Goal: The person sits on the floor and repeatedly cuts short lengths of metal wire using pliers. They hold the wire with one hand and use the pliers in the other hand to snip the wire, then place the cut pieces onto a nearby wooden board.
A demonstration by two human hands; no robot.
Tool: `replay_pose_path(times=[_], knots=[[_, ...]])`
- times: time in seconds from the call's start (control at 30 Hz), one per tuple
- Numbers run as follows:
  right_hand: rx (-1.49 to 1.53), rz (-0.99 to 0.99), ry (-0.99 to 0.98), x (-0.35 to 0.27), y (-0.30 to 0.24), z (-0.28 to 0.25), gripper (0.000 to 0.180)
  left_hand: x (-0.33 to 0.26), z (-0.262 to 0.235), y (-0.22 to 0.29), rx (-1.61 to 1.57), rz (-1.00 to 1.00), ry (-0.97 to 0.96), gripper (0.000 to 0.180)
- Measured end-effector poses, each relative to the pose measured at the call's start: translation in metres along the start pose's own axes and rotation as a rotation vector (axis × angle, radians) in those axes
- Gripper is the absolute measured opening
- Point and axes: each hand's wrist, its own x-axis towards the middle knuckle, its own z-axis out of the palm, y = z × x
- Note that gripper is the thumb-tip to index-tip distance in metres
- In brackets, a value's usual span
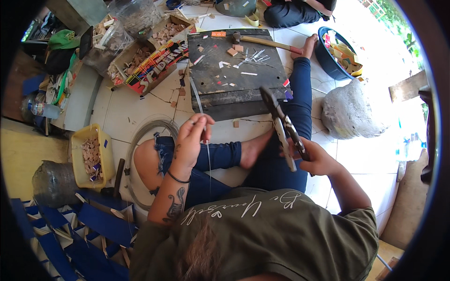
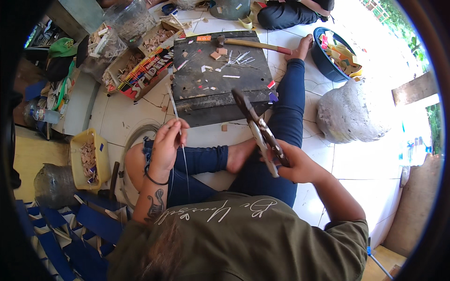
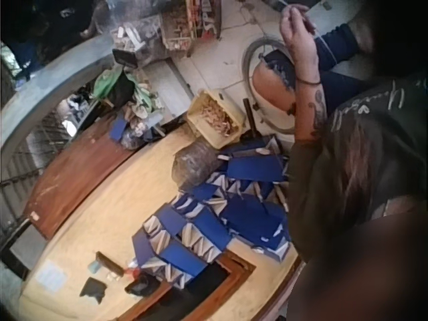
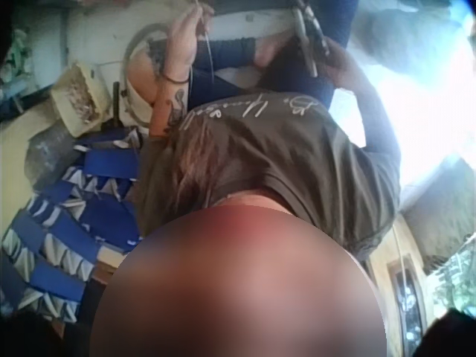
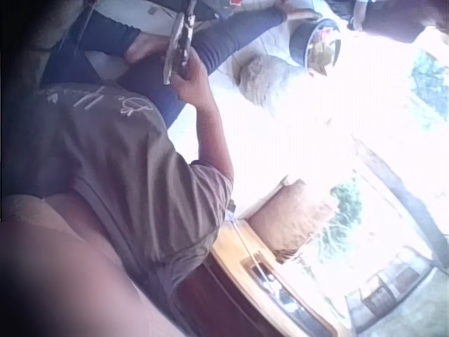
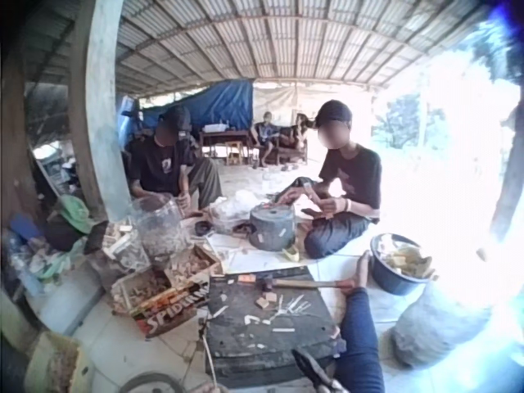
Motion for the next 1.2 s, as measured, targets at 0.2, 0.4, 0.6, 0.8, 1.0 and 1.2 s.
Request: replay_pose_path(times=[0.2, 0.4, 0.6, 0.8, 1.0, 1.2], knots=[[0.079, 0.052, -0.065, 0.027, 0.019, 0.009, 0.064, 0.001, 0.034, 0.002, 0.037, -0.053, -0.169, 0.026], [0.141, -0.004, -0.131, 0.042, 0.021, 0.015, 0.058, -0.003, 0.035, 0.007, 0.071, -0.061, -0.120, 0.026], [0.091, 0.007, -0.139, 0.045, 0.021, 0.007, 0.059, 0.000, 0.042, 0.005, 0.093, -0.084, -0.151, 0.026], [-0.073, -0.071, -0.182, 0.054, 0.018, 0.000, 0.057, 0.006, 0.042, 0.001, 0.175, -0.113, -0.166, 0.027], [-0.138, -0.149, -0.204, 0.057, 0.015, 0.003, 0.051, 0.007, 0.037, -0.003, 0.216, -0.101, -0.178, 0.027], [-0.114, -0.123, -0.156, 0.057, 0.017, 0.009, 0.048, 0.010, 0.036, -0.007, 0.228, -0.089, -0.167, 0.027]])
